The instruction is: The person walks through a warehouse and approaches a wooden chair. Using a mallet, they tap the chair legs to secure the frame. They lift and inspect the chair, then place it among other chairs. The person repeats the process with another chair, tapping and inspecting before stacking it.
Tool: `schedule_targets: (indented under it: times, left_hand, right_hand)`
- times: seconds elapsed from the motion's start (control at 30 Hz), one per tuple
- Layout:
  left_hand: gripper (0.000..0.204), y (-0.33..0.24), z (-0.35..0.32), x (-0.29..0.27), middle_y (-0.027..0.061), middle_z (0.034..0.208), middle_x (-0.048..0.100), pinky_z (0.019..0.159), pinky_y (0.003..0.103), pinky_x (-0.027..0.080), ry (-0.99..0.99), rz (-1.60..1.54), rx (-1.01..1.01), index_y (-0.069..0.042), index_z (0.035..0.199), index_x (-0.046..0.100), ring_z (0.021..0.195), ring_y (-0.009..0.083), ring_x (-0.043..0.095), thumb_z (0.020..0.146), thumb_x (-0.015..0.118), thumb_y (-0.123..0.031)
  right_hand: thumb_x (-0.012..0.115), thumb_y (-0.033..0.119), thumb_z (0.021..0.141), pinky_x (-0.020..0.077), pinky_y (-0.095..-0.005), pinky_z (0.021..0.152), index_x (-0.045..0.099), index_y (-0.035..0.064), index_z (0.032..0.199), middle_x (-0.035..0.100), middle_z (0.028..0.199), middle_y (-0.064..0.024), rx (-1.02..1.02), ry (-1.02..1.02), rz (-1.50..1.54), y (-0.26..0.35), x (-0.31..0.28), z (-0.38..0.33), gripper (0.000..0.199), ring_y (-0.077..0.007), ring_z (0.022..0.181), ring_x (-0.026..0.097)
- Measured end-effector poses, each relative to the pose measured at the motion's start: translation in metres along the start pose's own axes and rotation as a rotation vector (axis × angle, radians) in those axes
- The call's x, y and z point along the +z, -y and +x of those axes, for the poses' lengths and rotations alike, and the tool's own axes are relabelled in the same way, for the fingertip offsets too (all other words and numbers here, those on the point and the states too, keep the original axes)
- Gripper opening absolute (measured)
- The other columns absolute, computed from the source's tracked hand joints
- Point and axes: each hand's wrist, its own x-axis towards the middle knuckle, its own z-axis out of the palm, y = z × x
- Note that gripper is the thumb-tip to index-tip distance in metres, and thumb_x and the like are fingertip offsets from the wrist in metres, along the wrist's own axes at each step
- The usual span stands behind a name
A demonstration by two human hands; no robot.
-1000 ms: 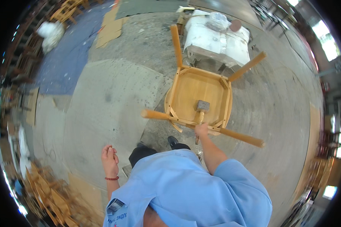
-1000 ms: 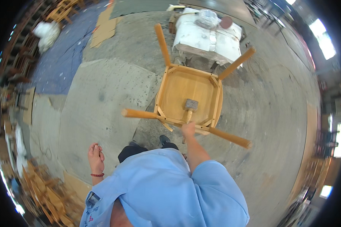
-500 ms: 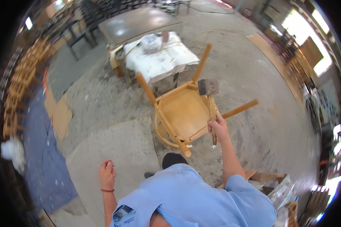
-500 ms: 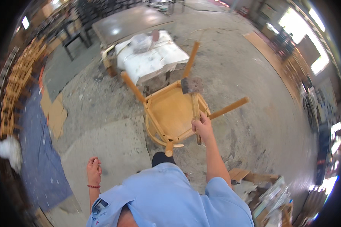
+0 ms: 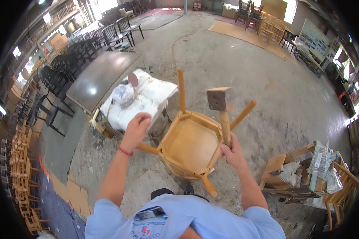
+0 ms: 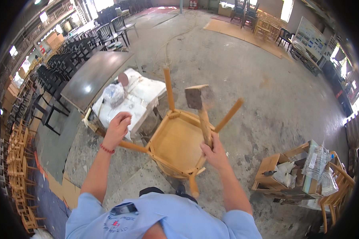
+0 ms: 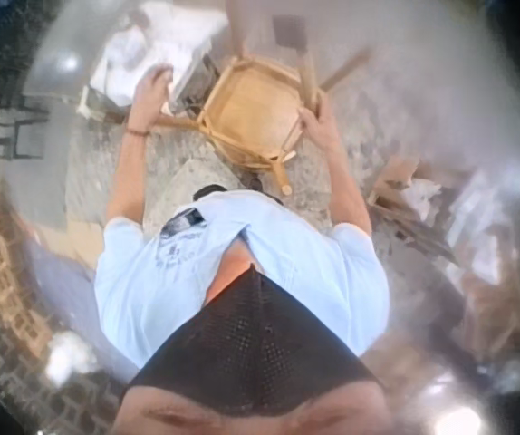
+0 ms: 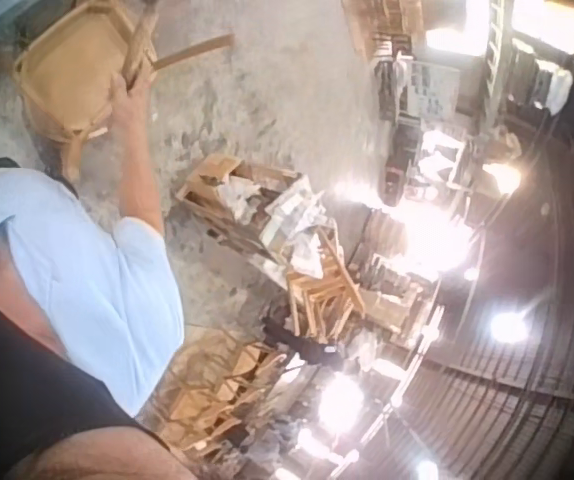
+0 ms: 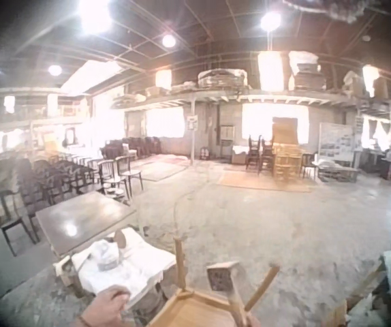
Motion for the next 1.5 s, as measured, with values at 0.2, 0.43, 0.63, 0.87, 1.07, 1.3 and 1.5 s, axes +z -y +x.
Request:
schedule_targets:
  times: [0.2,0.43,0.63,0.87,1.07,1.3,1.5]
  left_hand:
    - [0.024,0.024,0.201,0.022,0.0130,0.098,0.067,0.084,0.030,0.047,0.023,0.302,0.394,0.002,0.105,0.061,0.095,0.0203,0.062,0.093,0.056,-0.018]
    - [0.021,0.052,0.356,0.049,0.0032,0.096,0.065,0.067,0.025,0.047,0.157,0.085,0.360,-0.001,0.106,0.063,0.073,0.0127,0.059,0.095,0.056,-0.018]
    - [0.021,0.073,0.383,0.049,0.0011,0.104,0.065,0.039,0.019,0.029,0.640,-0.436,-0.148,-0.008,0.113,0.061,0.046,0.0034,0.038,0.098,0.054,-0.019]
    - [0.021,0.077,0.384,0.043,-0.0005,0.100,0.064,0.040,0.019,0.030,0.701,-0.516,-0.155,-0.008,0.114,0.063,0.047,0.0041,0.040,0.098,0.054,-0.019]
    - [0.019,0.075,0.381,0.048,-0.0006,0.092,0.061,0.042,0.019,0.031,0.685,-0.486,-0.097,-0.007,0.111,0.064,0.047,0.0039,0.040,0.099,0.052,-0.017]
    - [0.022,0.079,0.379,0.048,-0.0001,0.088,0.058,0.042,0.020,0.032,0.628,-0.382,-0.013,-0.004,0.113,0.060,0.048,0.0043,0.040,0.099,0.052,-0.019]
    - [0.022,0.076,0.373,0.049,-0.0006,0.087,0.057,0.043,0.020,0.032,0.591,-0.331,0.013,-0.003,0.113,0.059,0.049,0.0048,0.040,0.099,0.052,-0.019]
  right_hand:
    - [0.058,0.011,0.090,0.0416,-0.0253,0.051,0.047,0.0014,0.129,0.053,0.077,0.0001,0.236,-0.114,-0.050,0.015,0.009,-0.002,0.042,-0.0074,0.058,0.049]
    - [0.058,0.012,0.090,0.0459,-0.0254,0.050,0.052,-0.0008,0.116,0.053,0.075,-0.0017,0.052,-0.273,0.004,0.098,0.049,0.015,0.030,-0.0087,0.054,0.051]
    - [0.056,0.013,0.091,0.0441,-0.0239,0.048,0.054,-0.0016,0.109,0.054,0.068,-0.0021,0.222,-0.342,0.052,0.105,0.075,0.028,0.023,-0.0086,0.051,0.051]
    - [0.053,0.015,0.094,0.0411,-0.0235,0.046,0.055,-0.0002,0.108,0.050,0.064,-0.0002,0.322,-0.255,0.050,0.090,0.110,0.104,0.021,-0.0077,0.050,0.049]
    - [0.051,0.019,0.096,0.0397,-0.0221,0.044,0.054,0.0039,0.123,0.049,0.071,0.0001,0.307,-0.253,-0.076,0.089,0.123,0.165,0.031,-0.0061,0.049,0.046]
    - [0.051,0.022,0.095,0.0446,-0.0336,0.070,0.049,0.0038,0.130,0.056,0.081,-0.0079,0.185,-0.212,-0.493,0.103,0.121,0.206,0.040,-0.0187,0.073,0.052]
    - [0.052,0.023,0.094,0.0460,-0.0402,0.081,0.041,0.0057,0.141,0.064,0.097,-0.0204,0.164,-0.230,-0.772,0.120,0.124,0.221,0.052,-0.0309,0.090,0.062]
